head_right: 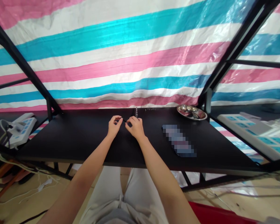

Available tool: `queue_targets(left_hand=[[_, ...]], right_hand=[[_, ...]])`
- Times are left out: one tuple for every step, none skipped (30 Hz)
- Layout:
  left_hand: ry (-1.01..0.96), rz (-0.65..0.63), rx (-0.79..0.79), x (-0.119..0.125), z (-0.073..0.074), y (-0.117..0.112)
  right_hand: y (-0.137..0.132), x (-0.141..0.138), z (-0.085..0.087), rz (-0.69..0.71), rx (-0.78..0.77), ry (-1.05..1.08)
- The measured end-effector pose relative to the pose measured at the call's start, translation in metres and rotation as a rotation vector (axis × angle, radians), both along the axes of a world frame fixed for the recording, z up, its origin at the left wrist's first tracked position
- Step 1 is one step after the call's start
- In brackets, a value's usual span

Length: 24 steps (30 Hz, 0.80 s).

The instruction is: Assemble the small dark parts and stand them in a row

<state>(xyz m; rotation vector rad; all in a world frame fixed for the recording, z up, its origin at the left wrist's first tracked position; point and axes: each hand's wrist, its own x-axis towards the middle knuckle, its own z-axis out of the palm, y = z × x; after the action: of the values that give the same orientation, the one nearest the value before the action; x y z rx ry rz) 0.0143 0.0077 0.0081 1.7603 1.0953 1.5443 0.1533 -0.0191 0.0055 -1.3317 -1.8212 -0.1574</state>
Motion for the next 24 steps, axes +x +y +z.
queue_targets(left_hand=[[-0.024, 0.012, -0.023, 0.0003, -0.0003, 0.0003], [-0.05, 0.017, -0.049, 0.0005, -0.0006, 0.0007], [-0.08, 0.018, -0.073, 0.0006, -0.0009, 0.0014], [-0.113, 0.014, -0.098, 0.0007, -0.001, 0.0021], [-0.147, 0.004, -0.126, 0.0007, -0.001, 0.0028], [-0.182, -0.011, -0.16, 0.0008, -0.0009, 0.0035], [-0.218, -0.03, -0.201, 0.0008, -0.0006, 0.0042], [-0.25, -0.056, -0.246, 0.0008, -0.0002, 0.0047], [-0.277, -0.087, -0.292, 0.0008, 0.0001, 0.0051], [-0.301, -0.121, -0.339, 0.0006, 0.0005, 0.0055], [-0.321, -0.154, -0.38, 0.0004, 0.0007, 0.0058], [-0.34, -0.185, -0.417, 0.0002, 0.0008, 0.006], [-0.356, -0.214, -0.453, -0.0002, 0.0009, 0.0061], [-0.368, -0.241, -0.488, -0.0005, 0.0007, 0.0061], [-0.375, -0.266, -0.52, -0.0009, 0.0005, 0.006], [-0.372, -0.291, -0.543, -0.0013, 0.0001, 0.0058], [-0.362, -0.311, -0.555, -0.0016, -0.0003, 0.0056], [-0.346, -0.326, -0.555, -0.002, -0.0008, 0.0054], [-0.326, -0.334, -0.545, -0.0023, -0.0014, 0.0053], [-0.308, -0.335, -0.529, -0.0026, -0.0018, 0.0051], [-0.292, -0.332, -0.514, -0.003, -0.0022, 0.005], [-0.28, -0.327, -0.503, -0.0032, -0.0025, 0.0049], [-0.27, -0.321, -0.498, -0.0034, -0.0026, 0.0047], [-0.262, -0.316, -0.497, -0.0033, -0.0026, 0.0045]], right_hand=[[-0.0004, -0.001, 0.0004, 0.006, 0.004, 0.005], [-0.0008, -0.0018, 0.0007, 0.014, 0.007, 0.009], [-0.0012, -0.0026, 0.001, 0.021, 0.01, 0.014], [-0.0016, -0.0031, 0.0013, 0.029, 0.014, 0.019], [-0.0018, -0.0035, 0.0013, 0.034, 0.019, 0.024], [-0.0018, -0.0037, 0.0013, 0.037, 0.025, 0.028], [-0.0017, -0.0038, 0.0011, 0.038, 0.029, 0.032], [-0.0014, -0.0038, 0.0007, 0.038, 0.032, 0.035], [-0.001, -0.0037, 0.0004, 0.035, 0.034, 0.038], [-0.0006, -0.0037, 0.0001, 0.031, 0.034, 0.041], [-0.0002, -0.0037, -0.0001, 0.026, 0.034, 0.043], [0.0, -0.0038, -0.0003, 0.021, 0.033, 0.045], [0.0002, -0.0039, -0.0003, 0.016, 0.031, 0.045], [0.0002, -0.004, -0.0003, 0.013, 0.029, 0.044], [0.0002, -0.0042, -0.0002, 0.011, 0.028, 0.043], [0.0, -0.0044, 0.0, 0.013, 0.028, 0.041], [-0.0002, -0.0045, 0.0001, 0.015, 0.029, 0.039], [-0.0004, -0.0047, 0.0002, 0.017, 0.03, 0.035], [-0.0006, -0.0049, 0.0002, 0.018, 0.031, 0.032], [-0.0008, -0.0049, 0.0001, 0.018, 0.028, 0.027], [-0.0008, -0.005, -0.0001, 0.017, 0.022, 0.02], [-0.0007, -0.0049, -0.0004, 0.016, 0.017, 0.014], [-0.0006, -0.0048, -0.0009, 0.015, 0.013, 0.009], [-0.0004, -0.0046, -0.0014, 0.014, 0.011, 0.006]])
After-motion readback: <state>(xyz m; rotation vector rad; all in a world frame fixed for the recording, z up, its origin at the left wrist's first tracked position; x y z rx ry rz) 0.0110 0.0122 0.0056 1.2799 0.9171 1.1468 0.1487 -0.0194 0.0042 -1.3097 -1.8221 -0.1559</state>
